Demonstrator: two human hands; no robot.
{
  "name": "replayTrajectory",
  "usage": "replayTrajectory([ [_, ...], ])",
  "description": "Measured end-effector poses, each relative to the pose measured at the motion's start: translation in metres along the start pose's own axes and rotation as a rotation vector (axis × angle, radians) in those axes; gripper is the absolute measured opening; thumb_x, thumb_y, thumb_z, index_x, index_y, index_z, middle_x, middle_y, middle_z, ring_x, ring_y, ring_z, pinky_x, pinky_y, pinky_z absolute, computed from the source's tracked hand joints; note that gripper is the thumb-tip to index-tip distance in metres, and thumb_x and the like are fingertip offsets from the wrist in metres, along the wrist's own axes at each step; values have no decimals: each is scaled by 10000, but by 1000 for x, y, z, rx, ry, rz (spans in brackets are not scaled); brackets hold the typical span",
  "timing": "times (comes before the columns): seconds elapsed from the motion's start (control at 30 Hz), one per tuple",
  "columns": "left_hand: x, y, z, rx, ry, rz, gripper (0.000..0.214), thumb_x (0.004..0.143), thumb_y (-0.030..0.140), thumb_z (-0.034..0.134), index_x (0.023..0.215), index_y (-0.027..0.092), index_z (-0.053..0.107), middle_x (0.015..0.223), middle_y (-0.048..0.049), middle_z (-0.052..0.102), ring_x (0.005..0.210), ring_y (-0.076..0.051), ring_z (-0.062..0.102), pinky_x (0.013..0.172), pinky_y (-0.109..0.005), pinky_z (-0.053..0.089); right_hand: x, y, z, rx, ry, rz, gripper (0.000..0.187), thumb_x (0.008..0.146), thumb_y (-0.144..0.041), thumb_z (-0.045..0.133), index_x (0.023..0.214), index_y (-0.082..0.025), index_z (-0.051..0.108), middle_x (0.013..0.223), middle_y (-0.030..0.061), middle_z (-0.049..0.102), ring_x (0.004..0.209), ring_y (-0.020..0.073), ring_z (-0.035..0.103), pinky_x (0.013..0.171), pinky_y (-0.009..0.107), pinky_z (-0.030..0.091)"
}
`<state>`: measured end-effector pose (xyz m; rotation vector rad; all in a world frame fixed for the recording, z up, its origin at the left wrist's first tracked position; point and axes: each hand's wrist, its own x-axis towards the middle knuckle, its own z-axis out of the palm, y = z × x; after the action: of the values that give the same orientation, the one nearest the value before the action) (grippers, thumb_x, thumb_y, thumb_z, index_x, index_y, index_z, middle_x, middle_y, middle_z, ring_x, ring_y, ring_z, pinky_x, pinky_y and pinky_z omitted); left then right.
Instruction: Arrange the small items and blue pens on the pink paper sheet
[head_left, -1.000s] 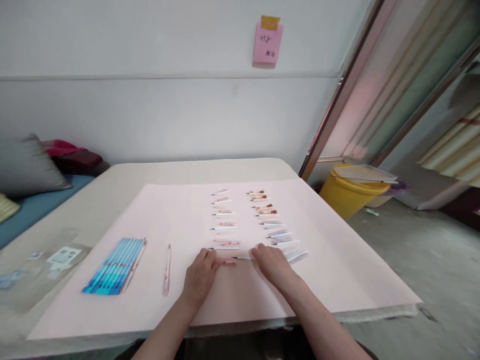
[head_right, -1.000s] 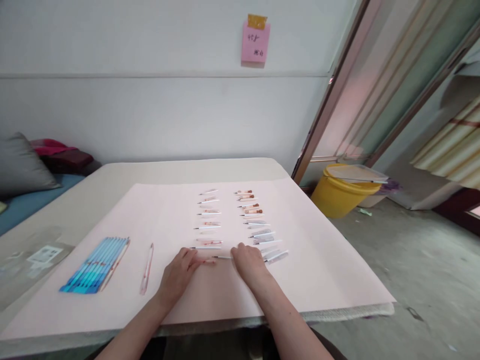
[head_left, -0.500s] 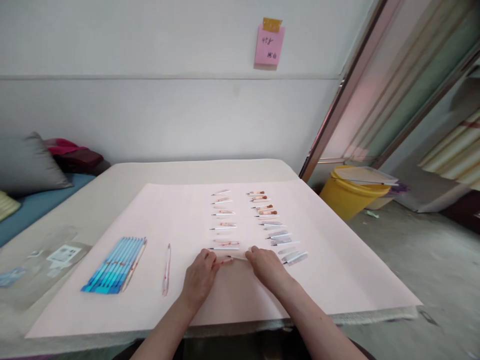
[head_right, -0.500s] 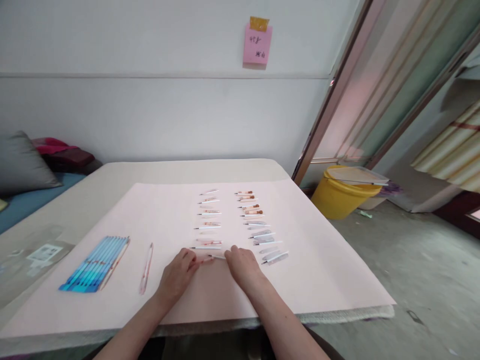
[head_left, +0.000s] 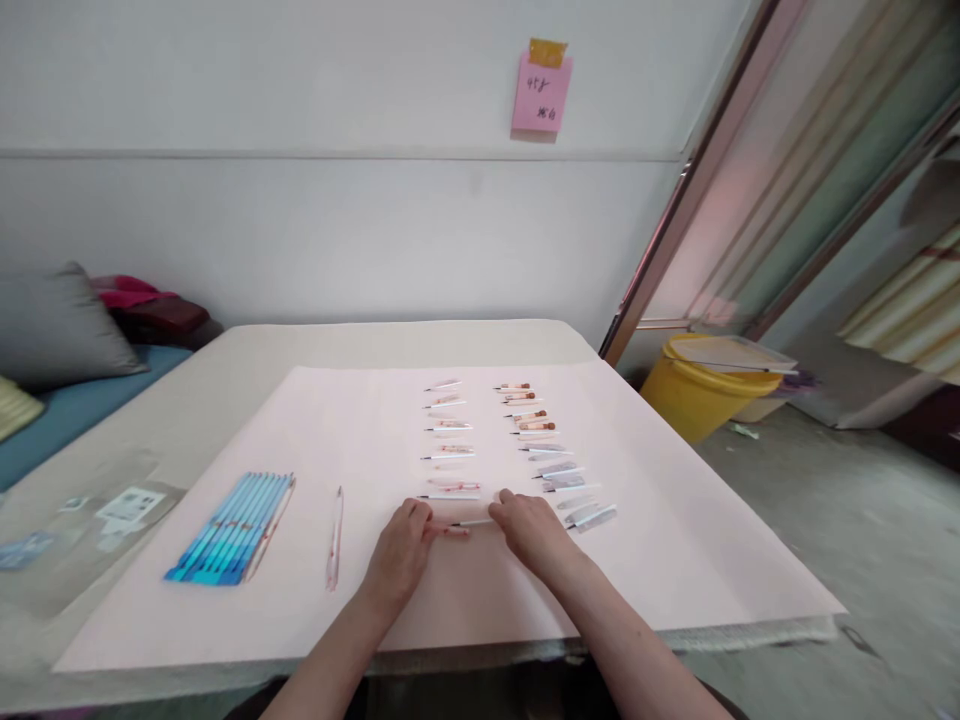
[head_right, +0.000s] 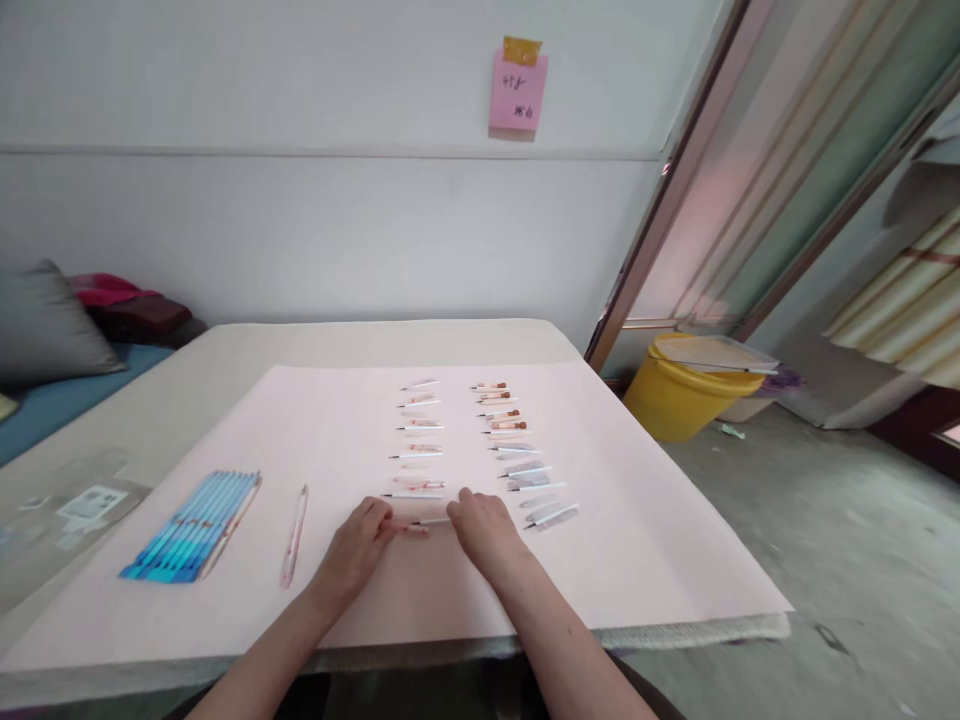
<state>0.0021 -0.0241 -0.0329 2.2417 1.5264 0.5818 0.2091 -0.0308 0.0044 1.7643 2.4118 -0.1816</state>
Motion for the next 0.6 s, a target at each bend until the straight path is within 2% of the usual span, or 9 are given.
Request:
replayTrajectory([
  [0.13,0,1,0,-21,-21,-20,80,833,239,398,816,203,467,865,-25,506,822,-167,506,732,-297,396,1,1,1,8,8,3,242,813,-77,378,863,-172,594,880,94,572,778,201,590,621,284,386],
  [0.3,1,4,1,-22,-33,-10,80,811,183,402,835,202,475,906,-31,517,855,-162,507,750,-292,402,4,-12,5,38,33,-17,222,816,-82,379,864,-172,575,878,86,567,782,202,591,610,282,390],
  [0.6,0,-1,4,79,-25,-66,266,803,164,410,1054,209,483,1003,-53,559,952,-191,484,811,-325,385,5,-29,4,134,111,-31,235,771,-31,401,921,-178,505,970,56,533,758,149,583,588,231,384],
])
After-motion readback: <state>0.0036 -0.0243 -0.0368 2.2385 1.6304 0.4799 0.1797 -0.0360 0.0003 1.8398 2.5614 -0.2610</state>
